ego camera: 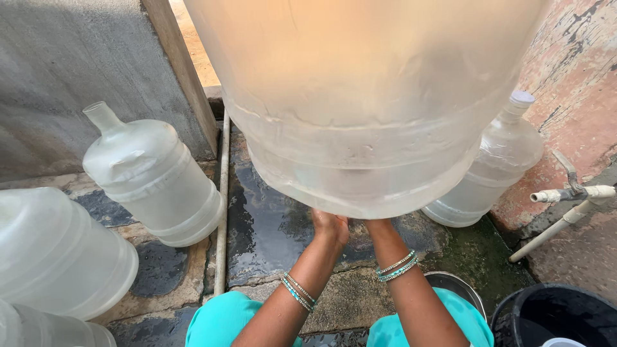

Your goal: The person cleans the inside of a large plastic water jug using a toothbrush and water. They scrub the interior walls and neck of the jug, rinse it, and then place the toothbrush inside the jug.

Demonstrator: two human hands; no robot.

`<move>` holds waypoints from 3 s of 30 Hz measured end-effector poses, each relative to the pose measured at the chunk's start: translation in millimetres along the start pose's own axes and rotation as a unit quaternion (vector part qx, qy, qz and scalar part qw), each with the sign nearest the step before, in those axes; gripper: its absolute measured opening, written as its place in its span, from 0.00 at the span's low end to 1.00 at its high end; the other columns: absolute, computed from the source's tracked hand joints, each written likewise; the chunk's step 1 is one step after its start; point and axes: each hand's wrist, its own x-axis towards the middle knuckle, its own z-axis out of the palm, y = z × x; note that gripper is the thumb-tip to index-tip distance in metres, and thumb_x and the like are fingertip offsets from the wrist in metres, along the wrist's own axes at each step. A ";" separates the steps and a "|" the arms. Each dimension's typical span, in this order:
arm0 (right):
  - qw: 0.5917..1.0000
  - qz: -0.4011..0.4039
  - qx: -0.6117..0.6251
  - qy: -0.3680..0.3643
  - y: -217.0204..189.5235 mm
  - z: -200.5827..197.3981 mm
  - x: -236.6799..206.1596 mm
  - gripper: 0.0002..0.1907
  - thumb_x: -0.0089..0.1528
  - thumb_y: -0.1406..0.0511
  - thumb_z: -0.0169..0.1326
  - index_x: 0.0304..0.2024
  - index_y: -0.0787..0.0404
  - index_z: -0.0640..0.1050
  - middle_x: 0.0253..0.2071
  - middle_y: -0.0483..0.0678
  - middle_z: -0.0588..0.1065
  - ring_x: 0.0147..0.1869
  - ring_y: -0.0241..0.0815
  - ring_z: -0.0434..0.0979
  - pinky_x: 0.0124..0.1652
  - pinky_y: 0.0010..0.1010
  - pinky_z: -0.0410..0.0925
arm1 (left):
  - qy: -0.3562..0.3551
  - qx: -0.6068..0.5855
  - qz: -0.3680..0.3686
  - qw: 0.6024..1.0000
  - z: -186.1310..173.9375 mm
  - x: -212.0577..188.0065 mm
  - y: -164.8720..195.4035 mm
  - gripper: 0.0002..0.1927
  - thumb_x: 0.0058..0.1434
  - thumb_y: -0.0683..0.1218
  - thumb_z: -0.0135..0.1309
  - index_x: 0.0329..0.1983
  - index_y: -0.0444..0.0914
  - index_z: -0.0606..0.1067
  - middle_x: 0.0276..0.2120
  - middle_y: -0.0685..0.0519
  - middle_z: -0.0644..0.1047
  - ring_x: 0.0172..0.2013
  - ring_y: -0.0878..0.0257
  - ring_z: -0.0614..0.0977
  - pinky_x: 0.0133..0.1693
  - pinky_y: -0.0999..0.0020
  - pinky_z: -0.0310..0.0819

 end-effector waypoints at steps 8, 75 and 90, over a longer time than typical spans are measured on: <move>0.999 -0.008 -0.028 -0.029 -8.0 7.6 -20.6 0.19 0.63 0.60 0.62 0.54 0.61 0.79 0.49 0.49 0.80 0.50 0.41 0.81 0.51 0.30 0.74 | -0.019 0.023 0.004 1.000 8.1 1.9 6.5 0.24 0.71 0.55 0.37 0.64 0.40 0.67 0.59 0.48 0.75 0.55 0.56 0.80 0.53 0.59 0.79; 0.965 -0.168 -0.149 -0.139 -58.6 -77.4 -11.9 0.28 0.53 0.61 0.67 0.52 0.63 0.74 0.47 0.52 0.78 0.51 0.44 0.83 0.46 0.35 0.78 | -0.259 -0.078 0.213 0.939 19.6 3.2 191.5 0.39 0.69 0.69 0.38 0.72 0.39 0.63 0.62 0.47 0.71 0.61 0.50 0.75 0.59 0.51 0.73; 0.976 -0.141 -0.164 -0.006 -7.2 -101.8 16.6 0.26 0.55 0.59 0.67 0.51 0.61 0.75 0.46 0.50 0.79 0.50 0.45 0.82 0.48 0.38 0.77 | -0.244 0.289 0.270 0.885 82.6 -49.1 187.4 0.41 0.65 0.68 0.42 0.75 0.41 0.62 0.75 0.44 0.63 0.76 0.43 0.61 0.74 0.46 0.46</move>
